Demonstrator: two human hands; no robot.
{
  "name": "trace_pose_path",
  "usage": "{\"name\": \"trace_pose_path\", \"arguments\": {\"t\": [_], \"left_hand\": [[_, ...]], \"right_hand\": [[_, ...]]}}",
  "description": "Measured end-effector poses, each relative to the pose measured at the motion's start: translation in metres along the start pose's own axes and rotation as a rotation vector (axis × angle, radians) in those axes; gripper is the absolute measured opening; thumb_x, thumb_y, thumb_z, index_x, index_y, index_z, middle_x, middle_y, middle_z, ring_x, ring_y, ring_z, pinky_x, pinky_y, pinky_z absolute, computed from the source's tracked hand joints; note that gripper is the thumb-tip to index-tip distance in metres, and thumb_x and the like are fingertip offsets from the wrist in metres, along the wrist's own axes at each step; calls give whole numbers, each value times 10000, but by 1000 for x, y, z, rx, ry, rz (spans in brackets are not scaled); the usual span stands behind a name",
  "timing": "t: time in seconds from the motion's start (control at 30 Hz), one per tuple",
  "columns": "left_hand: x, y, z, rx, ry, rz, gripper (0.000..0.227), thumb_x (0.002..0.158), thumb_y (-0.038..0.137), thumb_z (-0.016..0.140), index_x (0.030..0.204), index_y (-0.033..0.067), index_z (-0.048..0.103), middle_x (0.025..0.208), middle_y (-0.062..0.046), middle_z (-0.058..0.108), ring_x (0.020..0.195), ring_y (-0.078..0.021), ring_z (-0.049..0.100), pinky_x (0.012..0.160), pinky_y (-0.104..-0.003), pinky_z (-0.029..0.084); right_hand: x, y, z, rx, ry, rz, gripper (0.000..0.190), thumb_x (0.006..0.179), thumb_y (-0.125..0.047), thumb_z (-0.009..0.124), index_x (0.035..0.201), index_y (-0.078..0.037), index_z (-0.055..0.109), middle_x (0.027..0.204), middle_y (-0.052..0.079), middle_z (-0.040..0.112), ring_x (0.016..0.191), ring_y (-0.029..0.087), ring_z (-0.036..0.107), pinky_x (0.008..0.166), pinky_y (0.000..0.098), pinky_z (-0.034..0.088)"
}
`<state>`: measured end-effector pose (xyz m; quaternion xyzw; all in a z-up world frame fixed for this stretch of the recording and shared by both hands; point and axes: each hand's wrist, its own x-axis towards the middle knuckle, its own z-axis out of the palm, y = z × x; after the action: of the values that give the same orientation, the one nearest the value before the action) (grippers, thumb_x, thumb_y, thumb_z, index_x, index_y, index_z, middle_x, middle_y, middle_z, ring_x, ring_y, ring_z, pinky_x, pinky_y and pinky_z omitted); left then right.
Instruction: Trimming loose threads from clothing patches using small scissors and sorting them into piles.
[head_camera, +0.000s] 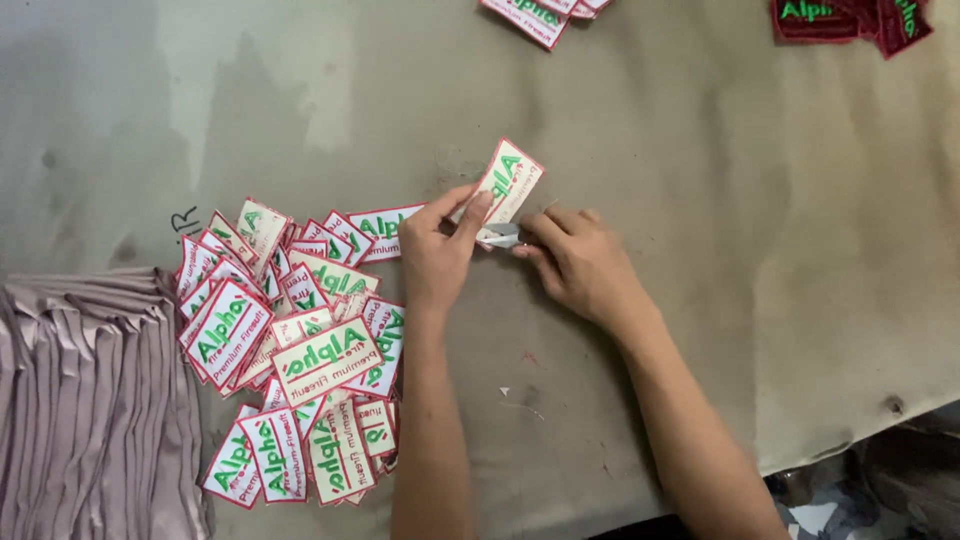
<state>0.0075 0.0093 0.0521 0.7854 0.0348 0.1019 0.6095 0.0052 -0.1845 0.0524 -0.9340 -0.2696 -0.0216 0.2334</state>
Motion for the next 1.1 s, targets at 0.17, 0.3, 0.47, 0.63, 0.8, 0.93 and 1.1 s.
{"name": "trace_pose_path", "arguments": {"t": [0.17, 0.3, 0.47, 0.63, 0.8, 0.93, 1.1], "left_hand": [[-1, 0, 0, -4, -6, -12, 301, 1023, 334, 702, 1071, 52, 794, 799, -143, 738, 648, -208, 683, 567, -263, 494], [2, -1, -2, -65, -7, -34, 273, 1031, 308, 692, 1059, 55, 793, 804, -144, 718, 710, -213, 677, 620, -286, 513], [1, -11, 0, -96, -113, -16, 265, 959, 260, 780, 1117, 49, 756, 890, -153, 730, 870, -221, 682, 734, -358, 578], [-5, 8, 24, -169, -306, -75, 552, 765, 212, 933, 1210, -14, 697, 985, -219, 740, 913, -275, 728, 757, -382, 625], [0, -21, 40, -349, -305, -205, 572, 864, 48, 842, 1365, -77, 595, 1139, -285, 712, 1000, -308, 730, 819, -391, 632], [-12, -18, 28, -251, -261, -151, 356, 935, 89, 792, 1267, 17, 685, 1009, -189, 764, 907, -251, 760, 778, -347, 626], [-23, 37, 14, 49, -377, -155, 259, 1032, 222, 667, 1234, 69, 721, 1019, -157, 784, 889, -268, 770, 815, -408, 602]], "right_hand": [[-2, 5, 3, -69, 38, -41, 172, 1079, -295, 594, 1084, -137, 663, 831, 68, 634, 779, 260, 685, 786, 360, 543], [-3, 16, -5, 53, 62, -15, 193, 1082, -322, 581, 1073, -152, 674, 785, 55, 652, 758, 282, 699, 762, 397, 541], [-2, 23, 0, 531, 235, 217, 205, 1041, -251, 634, 1175, -99, 671, 747, 68, 516, 707, 235, 562, 694, 357, 482], [3, 8, -14, 955, 277, 412, 171, 944, -201, 765, 809, -138, 682, 590, -57, 453, 578, 92, 460, 575, 244, 372], [3, 37, 0, 947, 517, 314, 214, 943, -145, 800, 774, -75, 689, 594, 32, 581, 578, 135, 545, 597, 276, 455], [6, 20, -39, 498, 768, 227, 182, 1034, 8, 697, 853, -3, 712, 680, 122, 686, 573, 194, 577, 562, 324, 464], [72, 28, -66, -86, 976, 27, 258, 1028, -52, 699, 1276, -93, 757, 903, 220, 703, 776, 434, 695, 664, 508, 546]]}}
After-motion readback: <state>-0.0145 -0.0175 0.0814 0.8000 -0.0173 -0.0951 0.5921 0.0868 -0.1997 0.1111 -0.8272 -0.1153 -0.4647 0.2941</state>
